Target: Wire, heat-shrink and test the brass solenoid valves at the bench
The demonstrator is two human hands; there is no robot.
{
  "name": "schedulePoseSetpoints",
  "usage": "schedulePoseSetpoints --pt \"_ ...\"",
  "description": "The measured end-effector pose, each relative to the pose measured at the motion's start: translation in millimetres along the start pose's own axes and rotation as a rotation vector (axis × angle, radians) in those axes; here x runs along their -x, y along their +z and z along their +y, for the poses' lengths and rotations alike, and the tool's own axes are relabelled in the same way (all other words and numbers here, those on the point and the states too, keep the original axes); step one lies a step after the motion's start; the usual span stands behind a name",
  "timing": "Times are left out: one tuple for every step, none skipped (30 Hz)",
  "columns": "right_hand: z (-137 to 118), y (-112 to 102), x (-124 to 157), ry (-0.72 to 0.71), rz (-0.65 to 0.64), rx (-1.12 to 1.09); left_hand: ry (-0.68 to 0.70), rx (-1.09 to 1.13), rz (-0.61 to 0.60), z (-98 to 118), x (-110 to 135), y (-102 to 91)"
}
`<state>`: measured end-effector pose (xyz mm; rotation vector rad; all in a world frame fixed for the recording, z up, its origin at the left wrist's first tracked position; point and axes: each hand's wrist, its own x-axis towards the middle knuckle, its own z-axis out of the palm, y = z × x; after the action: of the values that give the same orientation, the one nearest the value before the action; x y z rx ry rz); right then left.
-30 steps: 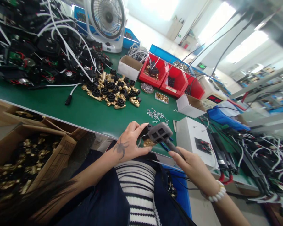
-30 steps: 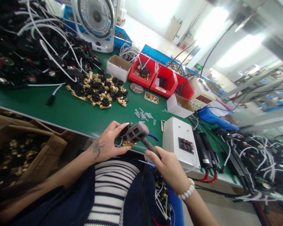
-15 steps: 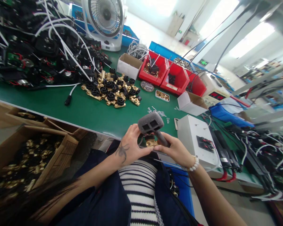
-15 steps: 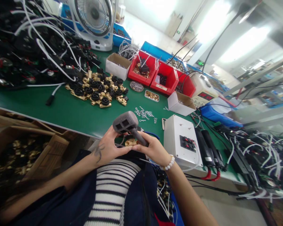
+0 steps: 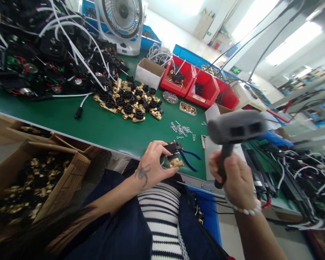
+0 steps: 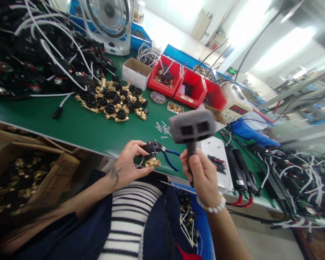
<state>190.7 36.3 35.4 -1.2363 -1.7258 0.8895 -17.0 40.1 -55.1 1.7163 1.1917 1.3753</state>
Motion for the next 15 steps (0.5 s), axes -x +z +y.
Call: schedulePoseSetpoints --pt "-2.9 -4.7 5.6 -0.015 0.086 0.017 0.0 -0.003 0.006 0.3 -0.1 0.4" --pt "-4.8 -8.6 10.8 -0.015 0.124 0.086 -0.004 -0.009 0.011 0.5 -0.2 0.8" --pt "-5.9 -11.8 15.4 0.001 0.104 0.202 -0.008 -0.016 0.017 0.7 -0.3 1.1" --pt "-6.4 -14.3 19.3 0.028 0.042 0.339 -0.013 -0.024 0.023 0.8 -0.4 1.4" --pt "-6.6 -16.3 22.4 0.058 -0.039 0.47 -0.015 -0.032 0.03 1.0 -0.5 1.7" --pt "-6.8 -18.0 24.8 0.081 -0.111 0.569 -0.016 -0.04 0.037 1.1 -0.5 1.8" --pt "-7.1 -19.4 26.8 0.097 -0.15 0.619 -0.014 -0.047 0.043 1.2 -0.6 1.9" --pt "-7.7 -20.6 28.3 0.113 -0.142 0.609 -0.008 -0.053 0.048 1.4 -0.6 2.0" --pt "-8.4 -21.3 29.4 0.122 -0.082 0.55 0.0 -0.058 0.049 1.5 -0.6 2.1" --pt "-9.1 -21.5 30.1 0.125 0.004 0.46 0.009 -0.063 0.047 1.6 -0.6 2.2" --pt "-9.6 -20.9 30.3 0.118 0.1 0.366 0.018 -0.068 0.045 1.7 -0.5 2.4" --pt "-9.7 -19.6 30.1 0.107 0.181 0.291 0.025 -0.075 0.042 1.7 -0.4 2.7" --pt "-9.3 -17.6 29.3 0.099 0.214 0.262 0.027 -0.082 0.043 1.7 -0.3 3.0" --pt "-8.7 -15.2 28.0 0.097 0.193 0.295 0.027 -0.089 0.046 1.6 -0.1 3.2" --pt "-8.1 -13.0 26.5 0.106 0.12 0.375 0.024 -0.095 0.049 1.5 0.0 3.4"
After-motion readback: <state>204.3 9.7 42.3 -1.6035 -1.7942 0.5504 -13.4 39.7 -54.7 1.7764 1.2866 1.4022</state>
